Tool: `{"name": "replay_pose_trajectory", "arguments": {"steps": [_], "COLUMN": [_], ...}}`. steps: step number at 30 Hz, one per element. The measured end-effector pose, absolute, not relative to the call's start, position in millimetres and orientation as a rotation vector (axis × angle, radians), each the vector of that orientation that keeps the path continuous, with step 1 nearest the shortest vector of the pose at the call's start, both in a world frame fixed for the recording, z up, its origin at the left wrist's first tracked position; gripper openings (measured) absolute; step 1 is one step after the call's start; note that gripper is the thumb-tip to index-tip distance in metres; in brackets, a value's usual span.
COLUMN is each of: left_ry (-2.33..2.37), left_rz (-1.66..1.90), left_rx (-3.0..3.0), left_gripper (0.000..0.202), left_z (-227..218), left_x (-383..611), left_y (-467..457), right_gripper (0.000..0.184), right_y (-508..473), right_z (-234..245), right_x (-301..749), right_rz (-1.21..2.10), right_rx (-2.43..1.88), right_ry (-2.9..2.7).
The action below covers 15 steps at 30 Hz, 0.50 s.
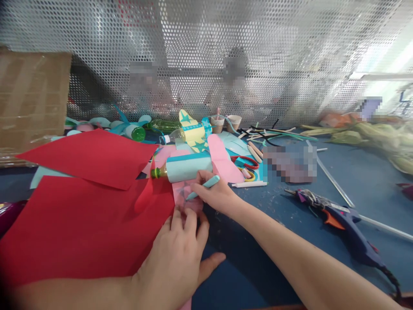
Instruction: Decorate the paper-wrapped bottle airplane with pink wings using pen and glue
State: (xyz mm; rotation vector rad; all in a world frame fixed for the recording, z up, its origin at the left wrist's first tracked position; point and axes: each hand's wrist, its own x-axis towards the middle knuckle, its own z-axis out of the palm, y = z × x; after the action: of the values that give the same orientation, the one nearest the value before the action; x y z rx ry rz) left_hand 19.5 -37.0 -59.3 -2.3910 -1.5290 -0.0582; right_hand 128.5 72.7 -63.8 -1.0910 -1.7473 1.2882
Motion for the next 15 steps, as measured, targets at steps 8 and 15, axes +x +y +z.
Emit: {"name": "replay_pose_trajectory", "arguments": {"steps": [8, 15], "left_ry": [-1.536, -1.546], "left_rz": [-0.022, -0.012], "left_rx": [-2.428, -2.428], "left_gripper": [0.070, 0.071], "left_z": [-56.7, -56.0], "left_x": [20.2, 19.9], "left_y": [-37.8, -37.2], "right_gripper": [0.026, 0.024], "right_y": [71.2, 70.1], "right_z": [-62.2, -59.8], "right_x": [128.0, 127.3], "right_rz": [1.301, 1.333], "right_rx": [-1.065, -1.061], "right_ry": [-1.736, -1.723]}}
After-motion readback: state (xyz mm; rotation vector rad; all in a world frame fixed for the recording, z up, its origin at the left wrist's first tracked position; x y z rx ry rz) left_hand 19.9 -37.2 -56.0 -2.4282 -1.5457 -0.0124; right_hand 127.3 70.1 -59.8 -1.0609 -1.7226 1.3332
